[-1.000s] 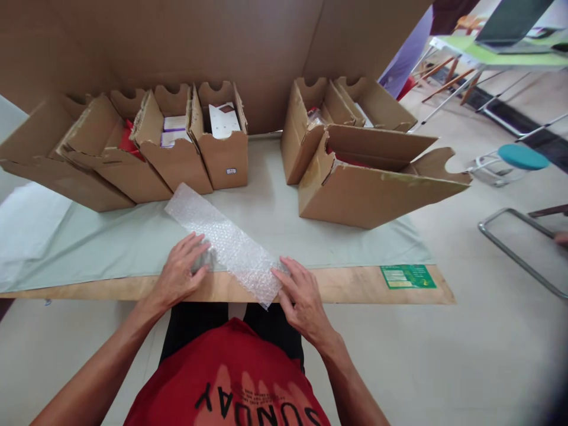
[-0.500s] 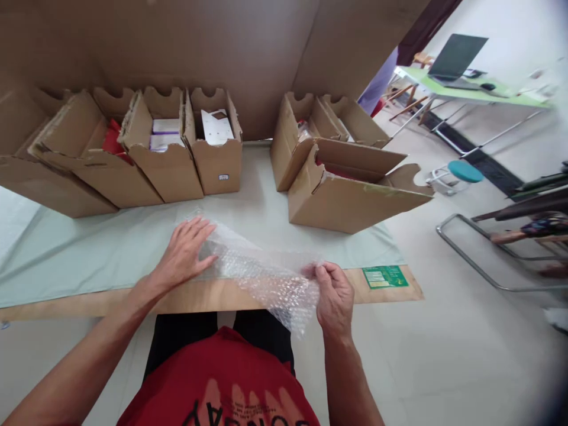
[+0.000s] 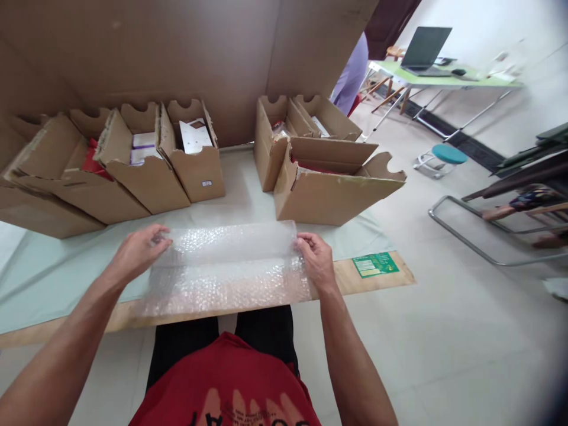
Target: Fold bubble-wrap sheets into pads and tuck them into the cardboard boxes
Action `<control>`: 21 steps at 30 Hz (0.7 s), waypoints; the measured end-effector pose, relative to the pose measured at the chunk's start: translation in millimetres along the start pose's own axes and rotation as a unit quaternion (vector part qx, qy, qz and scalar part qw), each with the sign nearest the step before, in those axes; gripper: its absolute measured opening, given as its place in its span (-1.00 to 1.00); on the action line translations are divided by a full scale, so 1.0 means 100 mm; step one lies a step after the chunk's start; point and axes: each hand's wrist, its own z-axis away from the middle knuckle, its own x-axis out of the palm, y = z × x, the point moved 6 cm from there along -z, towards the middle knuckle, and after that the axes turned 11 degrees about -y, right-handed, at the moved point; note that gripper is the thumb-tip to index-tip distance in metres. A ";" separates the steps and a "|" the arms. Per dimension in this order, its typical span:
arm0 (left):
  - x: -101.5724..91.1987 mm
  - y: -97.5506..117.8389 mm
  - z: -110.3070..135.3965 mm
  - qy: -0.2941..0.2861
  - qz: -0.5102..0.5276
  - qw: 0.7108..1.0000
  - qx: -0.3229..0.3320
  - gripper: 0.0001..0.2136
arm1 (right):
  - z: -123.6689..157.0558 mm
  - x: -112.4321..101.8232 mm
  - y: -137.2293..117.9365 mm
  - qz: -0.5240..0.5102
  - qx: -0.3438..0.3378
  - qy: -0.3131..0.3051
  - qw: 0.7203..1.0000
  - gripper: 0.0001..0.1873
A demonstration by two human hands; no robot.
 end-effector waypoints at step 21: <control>0.85 -0.23 0.78 0.050 -0.169 0.980 0.097 -0.35 | 0.68 0.20 0.03 0.504 -0.147 -0.073 0.848 -0.53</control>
